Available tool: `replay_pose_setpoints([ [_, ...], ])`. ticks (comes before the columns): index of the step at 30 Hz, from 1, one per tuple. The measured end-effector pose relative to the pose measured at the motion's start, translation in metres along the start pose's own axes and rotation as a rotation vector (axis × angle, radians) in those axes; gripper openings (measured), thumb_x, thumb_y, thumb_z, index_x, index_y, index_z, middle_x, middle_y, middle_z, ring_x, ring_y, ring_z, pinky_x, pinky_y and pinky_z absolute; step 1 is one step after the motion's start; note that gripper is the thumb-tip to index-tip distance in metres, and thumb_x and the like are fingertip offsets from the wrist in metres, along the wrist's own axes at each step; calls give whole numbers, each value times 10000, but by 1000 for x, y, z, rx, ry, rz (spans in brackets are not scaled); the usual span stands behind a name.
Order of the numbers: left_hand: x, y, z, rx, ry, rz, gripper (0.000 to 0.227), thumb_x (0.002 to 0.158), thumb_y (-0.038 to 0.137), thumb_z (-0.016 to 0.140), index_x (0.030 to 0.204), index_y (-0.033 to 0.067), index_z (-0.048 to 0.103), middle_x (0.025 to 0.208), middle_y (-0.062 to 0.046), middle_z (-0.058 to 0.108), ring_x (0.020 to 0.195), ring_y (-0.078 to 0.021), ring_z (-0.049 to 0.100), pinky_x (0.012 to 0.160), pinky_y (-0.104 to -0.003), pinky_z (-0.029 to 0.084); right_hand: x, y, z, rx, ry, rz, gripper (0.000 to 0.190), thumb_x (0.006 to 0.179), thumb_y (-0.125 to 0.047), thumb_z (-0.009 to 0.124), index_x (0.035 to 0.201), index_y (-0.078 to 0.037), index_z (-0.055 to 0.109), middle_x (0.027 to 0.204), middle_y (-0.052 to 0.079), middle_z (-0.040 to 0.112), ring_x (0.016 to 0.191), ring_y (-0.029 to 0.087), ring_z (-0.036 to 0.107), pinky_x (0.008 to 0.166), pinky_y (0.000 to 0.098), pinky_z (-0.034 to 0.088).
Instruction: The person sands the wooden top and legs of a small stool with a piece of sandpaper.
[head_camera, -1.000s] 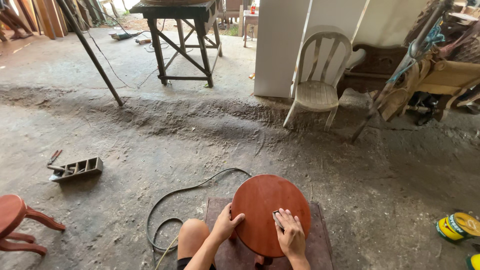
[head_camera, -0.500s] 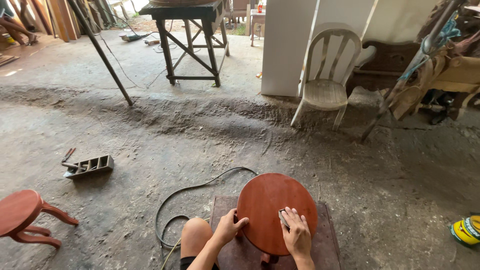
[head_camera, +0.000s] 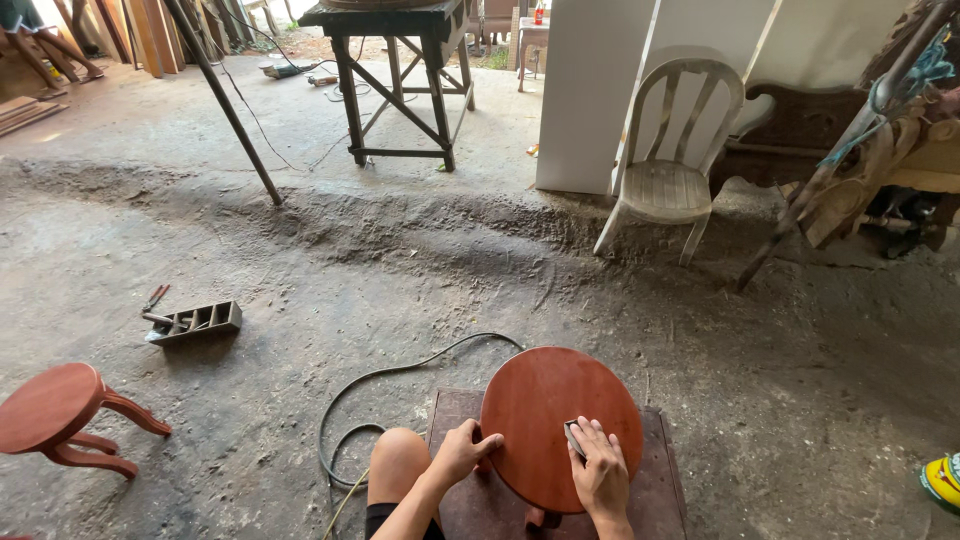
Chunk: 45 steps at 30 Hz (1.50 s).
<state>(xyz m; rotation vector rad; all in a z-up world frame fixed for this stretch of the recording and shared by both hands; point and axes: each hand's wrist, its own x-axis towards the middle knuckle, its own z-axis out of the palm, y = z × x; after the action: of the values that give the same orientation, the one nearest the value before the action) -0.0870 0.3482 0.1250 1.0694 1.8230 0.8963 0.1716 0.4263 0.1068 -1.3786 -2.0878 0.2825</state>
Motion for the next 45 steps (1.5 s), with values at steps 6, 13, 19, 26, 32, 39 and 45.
replay_pose_setpoints([
  [6, 9, -11, 2, 77, 42, 18, 506, 922, 467, 724, 897, -33, 656, 720, -139, 712, 589, -186, 697, 547, -343, 564, 0, 1, 1, -11, 4, -14, 339, 883, -223, 695, 1215, -173, 744, 1362, 11, 666, 1335, 228, 569, 1141, 451, 412],
  [13, 16, -23, 6, -44, 74, 51, 549, 1023, 482, 546, 848, -27, 655, 646, -150, 643, 529, -180, 626, 526, -373, 546, -2, -2, -1, -4, 31, -36, 338, 875, -216, 694, 1203, -164, 752, 1352, 22, 674, 1325, 234, 583, 1132, 449, 424],
  [19, 17, -18, 5, 13, 99, 8, 554, 1063, 471, 466, 940, -21, 688, 718, -212, 711, 617, -260, 710, 645, -395, 542, 1, -5, -5, 9, 24, -10, 306, 883, -212, 693, 1176, -161, 768, 1318, 27, 695, 1310, 242, 597, 1127, 459, 425],
  [26, 22, -25, 15, 46, -35, 343, 1196, 828, 415, 842, 1605, 90, -8, 1695, -239, 151, 1571, -343, 212, 1236, -404, 280, -3, -7, -12, 32, 42, -37, 293, 899, -202, 682, 1173, -142, 767, 1318, 37, 700, 1304, 250, 602, 1123, 458, 428],
  [32, 20, -23, 12, 339, -146, 363, 1487, 586, 481, 986, 1649, 142, 3, 1684, -266, -226, 1590, -395, 12, 1257, -429, 264, -6, -8, -13, 31, 46, -45, 308, 896, -195, 684, 1189, -141, 760, 1329, 45, 693, 1308, 248, 601, 1129, 459, 426],
  [39, 15, -20, 10, 224, -153, 398, 1566, 582, 456, 984, 1577, 78, -165, 1676, -248, -92, 1571, -388, 41, 1239, -425, 249, -6, -2, -7, -9, 28, -53, 387, 865, -116, 693, 1250, -131, 723, 1376, 67, 655, 1334, 258, 572, 1150, 458, 414],
  [45, 13, -18, 13, 103, -92, 158, 1307, 764, 510, 823, 1600, 62, -76, 1447, -244, 567, 1361, -362, 558, 1129, -390, 432, -21, 13, 10, 47, 257, -219, 463, 831, 43, 673, 1252, -144, 716, 1435, 152, 611, 1397, 369, 494, 1139, 459, 439],
])
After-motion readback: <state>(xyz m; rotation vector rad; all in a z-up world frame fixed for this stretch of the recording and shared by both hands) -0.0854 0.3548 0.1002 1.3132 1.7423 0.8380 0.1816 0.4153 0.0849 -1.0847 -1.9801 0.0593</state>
